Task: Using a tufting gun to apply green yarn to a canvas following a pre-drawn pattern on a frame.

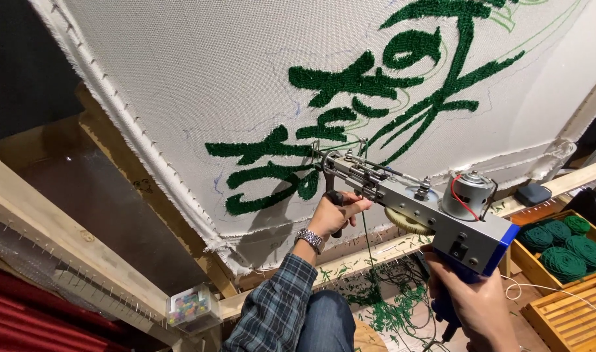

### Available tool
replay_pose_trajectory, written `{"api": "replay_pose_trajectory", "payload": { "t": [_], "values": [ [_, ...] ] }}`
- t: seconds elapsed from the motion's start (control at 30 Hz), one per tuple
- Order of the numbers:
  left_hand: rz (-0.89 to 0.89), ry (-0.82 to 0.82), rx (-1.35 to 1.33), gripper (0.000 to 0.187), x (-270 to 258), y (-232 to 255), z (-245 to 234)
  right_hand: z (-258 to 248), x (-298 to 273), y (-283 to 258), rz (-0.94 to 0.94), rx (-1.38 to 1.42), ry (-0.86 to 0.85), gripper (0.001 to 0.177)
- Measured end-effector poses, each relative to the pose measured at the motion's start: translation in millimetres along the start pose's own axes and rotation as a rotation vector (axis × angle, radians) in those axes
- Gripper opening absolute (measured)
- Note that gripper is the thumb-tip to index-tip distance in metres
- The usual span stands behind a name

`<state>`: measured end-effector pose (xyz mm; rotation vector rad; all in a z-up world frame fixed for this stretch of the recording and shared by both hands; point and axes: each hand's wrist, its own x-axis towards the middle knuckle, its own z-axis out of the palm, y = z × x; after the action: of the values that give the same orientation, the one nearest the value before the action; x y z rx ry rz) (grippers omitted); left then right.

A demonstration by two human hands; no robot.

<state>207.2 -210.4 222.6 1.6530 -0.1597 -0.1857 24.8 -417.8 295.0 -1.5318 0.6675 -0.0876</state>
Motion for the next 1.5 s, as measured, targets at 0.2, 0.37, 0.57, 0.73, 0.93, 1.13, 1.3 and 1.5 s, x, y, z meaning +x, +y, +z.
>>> {"api": "replay_pose_trajectory", "payload": {
  "t": [0.2,0.37,0.57,0.73,0.93,1.13,1.3,1.5],
  "values": [
    [0.017,-0.001,-0.037,0.031,-5.0,8.5,-3.1,3.4,7.0,12.9,-0.128,0.156,-0.087,0.038],
    [0.043,-0.013,-0.057,0.024,1.9,4.5,-4.2,3.4,12.8,15.1,-0.119,0.057,-0.075,0.040],
    [0.014,-0.001,-0.003,0.024,-5.1,9.3,-0.9,-5.6,30.1,33.3,-0.164,0.168,-0.104,0.035],
    [-0.022,0.041,0.092,0.059,-13.7,21.1,7.7,-8.1,30.2,36.7,-0.262,0.232,-0.111,0.030],
    [0.007,0.037,0.074,0.074,-10.1,17.5,8.6,-9.5,28.3,29.5,-0.171,0.224,-0.092,0.030],
    [-0.043,0.067,0.004,0.075,-14.3,20.7,6.4,-5.0,21.0,22.6,-0.162,0.177,-0.083,0.028],
    [0.009,0.063,0.019,0.054,-12.6,20.0,4.6,-0.7,19.7,18.6,-0.129,0.158,-0.057,0.029],
    [-0.032,0.054,-0.031,0.077,-7.3,20.4,1.8,4.0,14.8,9.7,-0.125,0.165,-0.078,0.033]
  ]
}}
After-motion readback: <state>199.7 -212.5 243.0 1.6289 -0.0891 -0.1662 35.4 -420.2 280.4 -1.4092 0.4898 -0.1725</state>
